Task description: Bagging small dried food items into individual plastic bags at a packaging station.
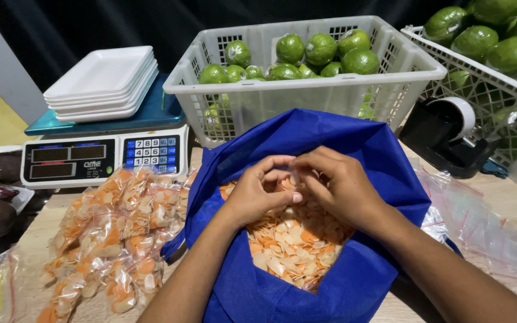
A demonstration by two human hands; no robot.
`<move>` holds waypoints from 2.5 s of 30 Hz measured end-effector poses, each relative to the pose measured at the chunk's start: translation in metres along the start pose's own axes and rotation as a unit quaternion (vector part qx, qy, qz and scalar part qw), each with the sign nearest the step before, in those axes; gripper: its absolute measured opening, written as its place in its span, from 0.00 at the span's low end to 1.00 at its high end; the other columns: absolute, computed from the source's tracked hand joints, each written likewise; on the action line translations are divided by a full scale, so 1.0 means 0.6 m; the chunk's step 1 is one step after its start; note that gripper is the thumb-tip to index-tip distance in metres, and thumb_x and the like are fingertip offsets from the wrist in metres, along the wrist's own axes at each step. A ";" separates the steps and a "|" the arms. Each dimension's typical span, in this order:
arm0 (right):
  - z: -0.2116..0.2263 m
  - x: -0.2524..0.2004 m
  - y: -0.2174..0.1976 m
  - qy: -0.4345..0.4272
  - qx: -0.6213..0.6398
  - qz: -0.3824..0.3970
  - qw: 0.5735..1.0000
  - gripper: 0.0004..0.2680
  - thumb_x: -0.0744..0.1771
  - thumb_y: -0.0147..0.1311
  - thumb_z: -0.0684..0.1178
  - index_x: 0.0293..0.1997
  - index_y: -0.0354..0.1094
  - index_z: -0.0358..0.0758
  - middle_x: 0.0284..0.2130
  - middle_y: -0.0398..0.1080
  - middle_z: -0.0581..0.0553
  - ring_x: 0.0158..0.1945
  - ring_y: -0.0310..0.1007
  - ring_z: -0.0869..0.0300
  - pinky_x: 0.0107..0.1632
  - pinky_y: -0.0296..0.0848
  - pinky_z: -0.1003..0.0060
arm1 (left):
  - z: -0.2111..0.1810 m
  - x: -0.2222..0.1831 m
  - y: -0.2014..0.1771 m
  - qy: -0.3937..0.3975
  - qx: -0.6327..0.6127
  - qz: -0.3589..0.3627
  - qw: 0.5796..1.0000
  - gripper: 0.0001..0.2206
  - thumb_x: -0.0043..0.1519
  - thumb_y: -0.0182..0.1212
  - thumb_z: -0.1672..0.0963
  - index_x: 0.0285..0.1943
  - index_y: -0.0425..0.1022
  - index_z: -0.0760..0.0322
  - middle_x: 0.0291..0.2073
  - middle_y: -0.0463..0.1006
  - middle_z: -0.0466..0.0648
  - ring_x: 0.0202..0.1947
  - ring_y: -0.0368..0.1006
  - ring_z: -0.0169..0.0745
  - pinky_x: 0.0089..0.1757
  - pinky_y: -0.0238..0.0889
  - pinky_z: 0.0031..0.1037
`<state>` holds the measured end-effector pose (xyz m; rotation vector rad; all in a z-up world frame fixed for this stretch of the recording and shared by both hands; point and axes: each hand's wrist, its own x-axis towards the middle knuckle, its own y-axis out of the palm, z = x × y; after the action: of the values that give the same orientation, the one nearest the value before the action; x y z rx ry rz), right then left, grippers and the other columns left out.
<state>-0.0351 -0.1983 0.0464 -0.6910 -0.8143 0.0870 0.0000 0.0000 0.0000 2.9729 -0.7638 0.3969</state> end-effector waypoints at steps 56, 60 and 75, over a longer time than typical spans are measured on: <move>-0.025 0.003 0.005 0.068 0.029 -0.016 0.997 0.02 0.62 0.65 0.45 0.33 0.78 0.45 0.28 0.69 0.47 0.34 0.75 0.55 0.35 0.76 0.64 | 0.010 0.007 -0.009 -0.006 0.028 -0.036 0.999 0.22 0.53 0.71 0.61 0.58 0.75 0.65 0.39 0.82 0.53 0.37 0.79 0.38 0.40 0.77 0.29; -0.017 0.008 -0.005 0.067 0.062 -0.051 0.995 0.07 0.65 0.62 0.47 0.46 0.79 0.49 0.32 0.71 0.45 0.37 0.73 0.56 0.38 0.75 0.62 | 0.023 0.012 -0.014 -0.003 0.012 -0.043 0.999 0.19 0.56 0.67 0.62 0.58 0.75 0.63 0.36 0.82 0.50 0.33 0.78 0.33 0.35 0.77 0.24; -0.061 -0.002 0.025 0.136 0.137 -0.025 0.981 0.04 0.64 0.62 0.40 0.40 0.78 0.38 0.31 0.75 0.41 0.35 0.79 0.54 0.34 0.78 0.59 | 0.056 0.025 -0.015 0.047 -0.023 -0.063 0.997 0.13 0.63 0.64 0.57 0.56 0.77 0.63 0.38 0.82 0.56 0.36 0.77 0.38 0.33 0.74 0.24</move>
<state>-0.0077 -0.2064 0.0190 -0.4095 -0.5431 0.0560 0.0250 -0.0025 -0.0283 2.9162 -0.5648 0.5008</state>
